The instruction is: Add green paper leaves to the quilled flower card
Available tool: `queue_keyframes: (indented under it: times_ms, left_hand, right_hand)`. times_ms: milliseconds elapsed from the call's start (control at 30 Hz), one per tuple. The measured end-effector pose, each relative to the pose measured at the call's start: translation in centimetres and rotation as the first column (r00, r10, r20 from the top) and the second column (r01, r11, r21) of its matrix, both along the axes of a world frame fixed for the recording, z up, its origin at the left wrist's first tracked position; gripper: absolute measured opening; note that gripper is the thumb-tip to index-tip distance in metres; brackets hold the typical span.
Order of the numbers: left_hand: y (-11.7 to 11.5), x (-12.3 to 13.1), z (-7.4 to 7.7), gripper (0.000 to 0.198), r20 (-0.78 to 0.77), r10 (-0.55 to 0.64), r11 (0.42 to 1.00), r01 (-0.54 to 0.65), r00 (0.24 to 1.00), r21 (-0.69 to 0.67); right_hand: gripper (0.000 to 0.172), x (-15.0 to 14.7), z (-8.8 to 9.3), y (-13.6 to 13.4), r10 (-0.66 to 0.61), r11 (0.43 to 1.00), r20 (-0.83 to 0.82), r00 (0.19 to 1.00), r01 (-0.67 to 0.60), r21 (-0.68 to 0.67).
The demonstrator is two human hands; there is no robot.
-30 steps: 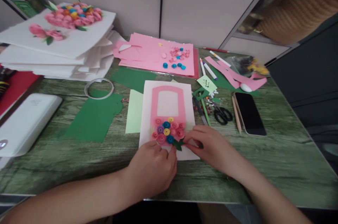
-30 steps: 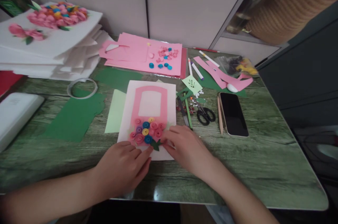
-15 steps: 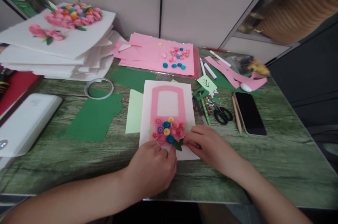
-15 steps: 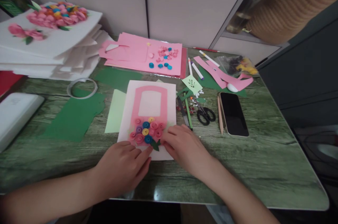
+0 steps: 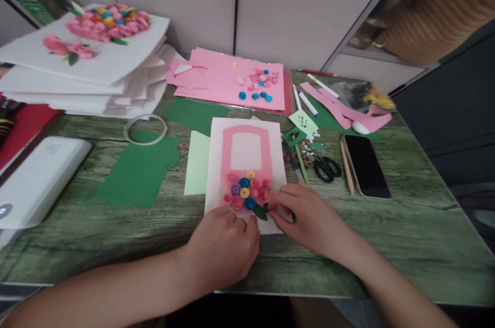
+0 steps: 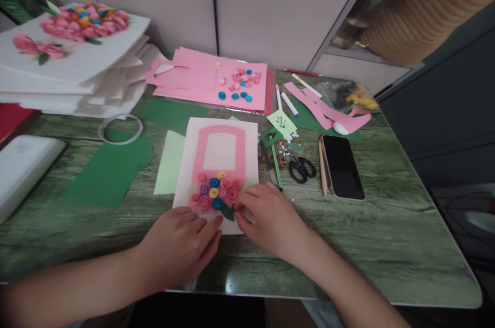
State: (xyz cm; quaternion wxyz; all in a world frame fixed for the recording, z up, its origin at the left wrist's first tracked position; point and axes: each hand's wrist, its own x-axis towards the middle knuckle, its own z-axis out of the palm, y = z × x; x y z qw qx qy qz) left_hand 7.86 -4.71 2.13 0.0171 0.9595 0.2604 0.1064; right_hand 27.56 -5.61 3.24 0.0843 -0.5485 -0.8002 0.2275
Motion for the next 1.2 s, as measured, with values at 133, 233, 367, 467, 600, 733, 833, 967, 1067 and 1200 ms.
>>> queue_keyframes:
  times_ms: [133,233,367,467,600,733,833,967,1067,1200]
  left_hand:
    - [0.0,0.1,0.2,0.018,0.0,-0.002,1.0,0.002,1.0,-0.006]
    - [0.0,0.1,0.1,0.018,-0.002,-0.008,1.0,0.008,1.0,-0.011]
    - [0.0,0.1,0.1,0.019,0.002,-0.007,1.0,0.007,1.0,-0.008]
    - [0.0,0.1,0.1,0.018,0.001,-0.012,1.0,0.012,1.0,-0.009]
    - [0.0,0.1,0.0,0.017,-0.009,-0.015,1.0,0.015,1.0,-0.008]
    - [0.0,0.0,-0.1,0.018,-0.011,-0.01,1.0,0.009,1.0,-0.016]
    - [0.1,0.0,0.1,0.019,0.01,-0.006,1.0,0.006,1.0,-0.009]
    - [0.1,-0.1,0.1,0.019,0.019,-0.016,1.0,0.016,1.0,0.008]
    - [0.0,-0.1,0.0,0.019,0.001,-0.017,1.0,0.017,1.0,0.009]
    - [0.0,-0.1,-0.1,0.021,-0.011,-0.009,1.0,0.01,1.0,0.014]
  right_hand:
    - [0.009,-0.7,-0.6,-0.1,-0.04,0.999,-0.001,0.999,0.04,0.004]
    - [0.008,-0.9,-1.3,-0.2,-0.062,0.998,-0.008,0.998,0.062,-0.002]
    - [0.01,-1.0,-1.7,-0.2,-0.087,0.996,-0.008,0.996,0.087,0.001]
    - [0.01,-1.3,-1.8,-0.1,-0.109,0.994,-0.012,0.994,0.108,-0.018]
    - [0.008,-1.6,-1.5,0.1,-0.154,0.986,-0.033,0.988,0.151,-0.069]
    - [0.01,-0.3,-0.3,0.4,-0.219,0.966,-0.073,0.973,0.205,-0.157]
    - [0.015,1.7,0.7,0.7,-0.297,0.941,-0.105,0.949,0.273,-0.201]
    - [0.016,3.5,1.2,0.9,-0.263,0.939,-0.106,0.959,0.229,-0.258]
    - [0.014,2.9,0.8,0.8,-0.17,0.932,-0.091,0.981,0.13,-0.337]
    - [0.012,1.6,0.2,0.7,-0.143,0.931,-0.086,0.986,0.104,-0.351]
